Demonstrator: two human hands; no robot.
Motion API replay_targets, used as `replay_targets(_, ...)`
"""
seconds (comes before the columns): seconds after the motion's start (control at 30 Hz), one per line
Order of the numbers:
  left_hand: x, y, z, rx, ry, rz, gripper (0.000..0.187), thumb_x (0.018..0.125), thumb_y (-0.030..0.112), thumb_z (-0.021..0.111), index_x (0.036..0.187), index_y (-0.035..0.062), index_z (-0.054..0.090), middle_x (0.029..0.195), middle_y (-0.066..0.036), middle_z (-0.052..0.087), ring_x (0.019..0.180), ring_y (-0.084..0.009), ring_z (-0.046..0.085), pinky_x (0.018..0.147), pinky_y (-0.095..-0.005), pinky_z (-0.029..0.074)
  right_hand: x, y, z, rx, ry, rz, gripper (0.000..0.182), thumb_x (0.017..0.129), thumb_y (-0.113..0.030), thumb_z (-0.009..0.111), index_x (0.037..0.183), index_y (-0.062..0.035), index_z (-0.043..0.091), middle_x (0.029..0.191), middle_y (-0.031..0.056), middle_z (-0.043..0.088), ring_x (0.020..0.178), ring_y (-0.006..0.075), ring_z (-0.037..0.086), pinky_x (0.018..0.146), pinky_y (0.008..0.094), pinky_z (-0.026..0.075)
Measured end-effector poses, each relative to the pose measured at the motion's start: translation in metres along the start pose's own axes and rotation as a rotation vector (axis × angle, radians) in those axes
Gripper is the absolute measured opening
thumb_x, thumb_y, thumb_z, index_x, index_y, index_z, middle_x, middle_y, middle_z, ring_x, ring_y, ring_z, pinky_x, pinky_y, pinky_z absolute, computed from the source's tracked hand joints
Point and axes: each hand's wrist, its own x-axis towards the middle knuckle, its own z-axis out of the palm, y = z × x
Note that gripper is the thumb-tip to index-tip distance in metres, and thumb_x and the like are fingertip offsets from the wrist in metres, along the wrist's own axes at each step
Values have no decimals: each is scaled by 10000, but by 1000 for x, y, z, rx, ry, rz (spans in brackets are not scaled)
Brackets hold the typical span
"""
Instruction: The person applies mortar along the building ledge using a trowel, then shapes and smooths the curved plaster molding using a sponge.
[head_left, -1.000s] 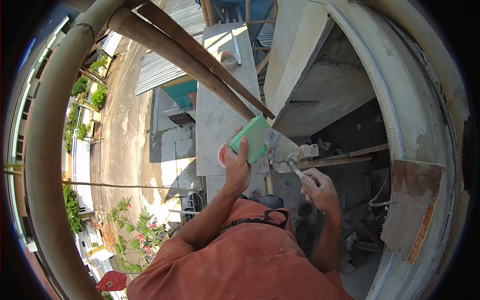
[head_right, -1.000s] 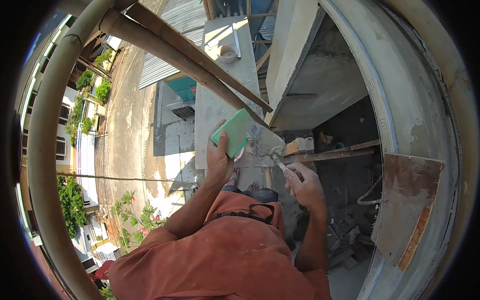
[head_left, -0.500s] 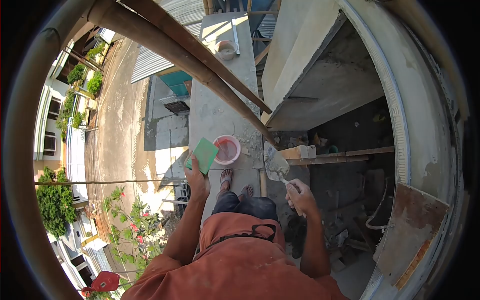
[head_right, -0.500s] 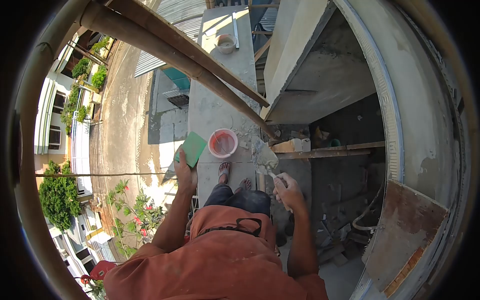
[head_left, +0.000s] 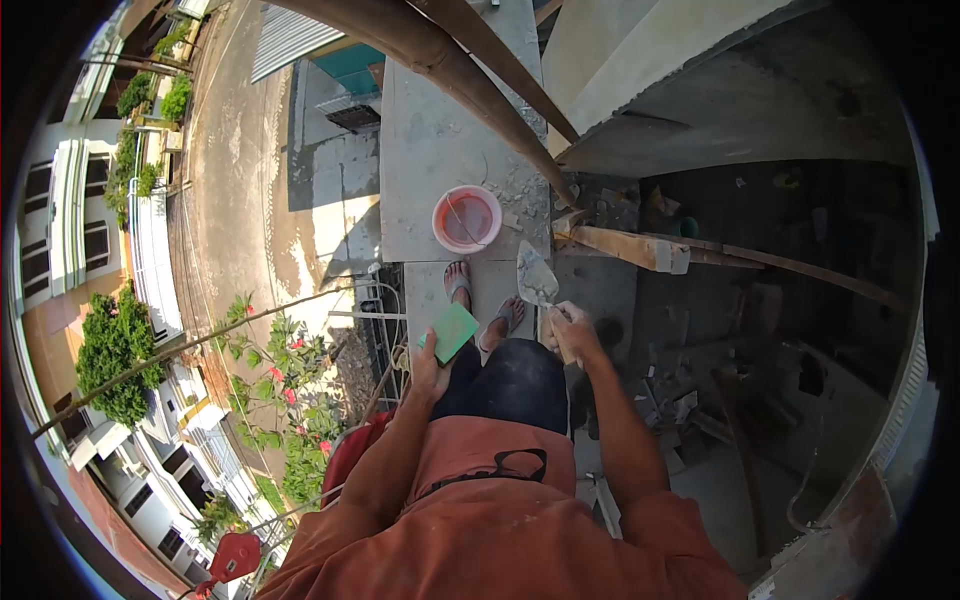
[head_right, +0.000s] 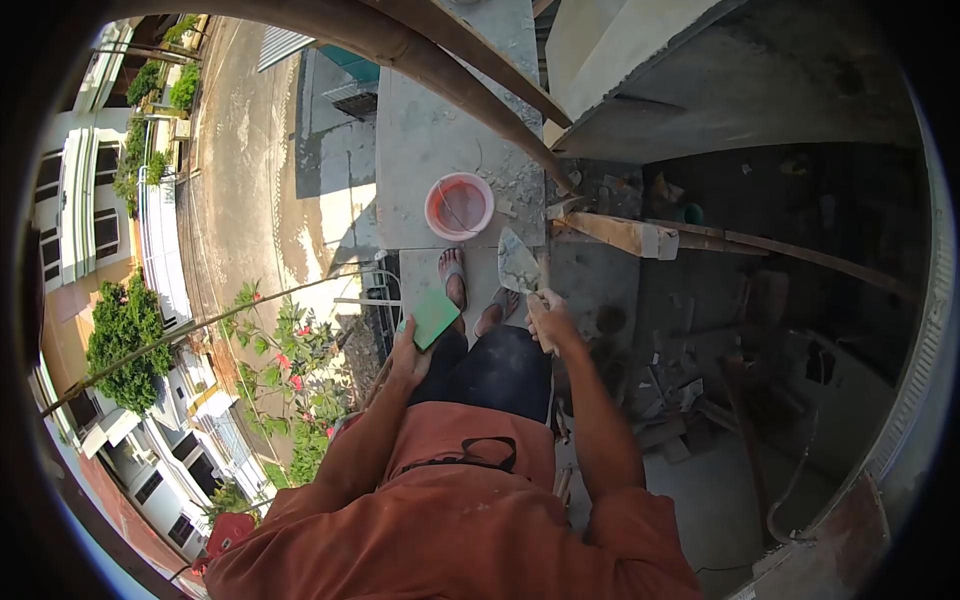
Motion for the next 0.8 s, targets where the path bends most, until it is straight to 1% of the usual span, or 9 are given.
replay_targets(0.13, -1, -10, -20, -1, -18, -122, 422, 1047, 371, 529, 1364, 95, 500, 1303, -66, 601, 1233, -226, 579, 1068, -448, 452, 49, 5, 16, 90, 0, -7, 224, 1000, -291, 581, 1000, -67, 598, 693, 23, 593, 526, 113, 566, 471, 283, 486)
replay_targets(0.3, -4, -9, -24, -2, -4, -158, 424, 1049, 373, 521, 1366, 93, 500, 1309, -71, 603, 1231, -232, 582, 1074, -445, 448, 66, -15, 22, 190, -46, 29, 239, 1032, -309, 547, 1104, -82, 565, 758, 35, 585, 540, 100, 537, 468, 277, 462)
replay_targets(0.43, -7, 6, -6, -24, 33, -94, 440, 1039, 383, 542, 1341, 64, 516, 1275, -89, 624, 1165, -231, 617, 1019, -438, 479, 51, -33, 15, 317, -155, 3, 262, 1044, -314, 515, 1142, -77, 564, 767, 34, 576, 553, 102, 544, 466, 274, 458)
replay_targets(0.53, 3, 25, 8, -59, -57, -80, 434, 1046, 363, 530, 1337, 41, 513, 1281, -104, 622, 1182, -243, 614, 1014, -452, 489, 13, -52, 13, 379, -262, -50, 269, 1055, -300, 485, 1170, -68, 558, 766, 36, 562, 547, 104, 534, 473, 266, 448)
replay_targets(0.63, 5, 69, 67, -46, -150, 1, 430, 1060, 346, 497, 1334, 15, 505, 1282, -129, 616, 1199, -276, 609, 1038, -477, 494, -33, -71, 15, 329, -217, -322, 248, 1058, -259, 479, 1149, -43, 557, 776, 44, 564, 533, 98, 504, 494, 256, 425)
replay_targets(0.67, 2, 83, 89, -54, -181, 30, 429, 1065, 341, 485, 1334, 8, 502, 1285, -137, 611, 1198, -289, 610, 1048, -480, 494, -53, -81, 16, 327, -222, -328, 248, 1058, -259, 479, 1149, -43, 557, 776, 44, 564, 533, 98, 504, 494, 256, 425)
replay_targets(0.73, -1, 106, 134, -181, -266, 63, 441, 1067, 342, 477, 1342, -3, 487, 1317, -152, 585, 1227, -304, 587, 1092, -484, 467, -94, -106, 18, 238, -50, -566, 208, 1053, -226, 477, 1103, -47, 570, 751, 46, 568, 528, 95, 521, 471, 251, 406)
replay_targets(0.77, -8, 117, 157, -184, -275, 78, 441, 1067, 342, 477, 1342, -3, 487, 1317, -152, 585, 1227, -304, 587, 1092, -484, 467, -104, -111, 19, 234, -57, -582, 208, 1053, -226, 477, 1103, -47, 570, 751, 46, 568, 528, 95, 521, 471, 251, 406)
replay_targets(0.8, -17, 127, 182, -199, -320, 88, 451, 1064, 346, 483, 1349, -3, 480, 1332, -153, 572, 1242, -305, 573, 1102, -484, 458, -114, -112, 19, 85, 72, -732, 198, 1020, -203, 520, 1112, -36, 574, 776, 78, 584, 605, 146, 563, 535, 279, 435)
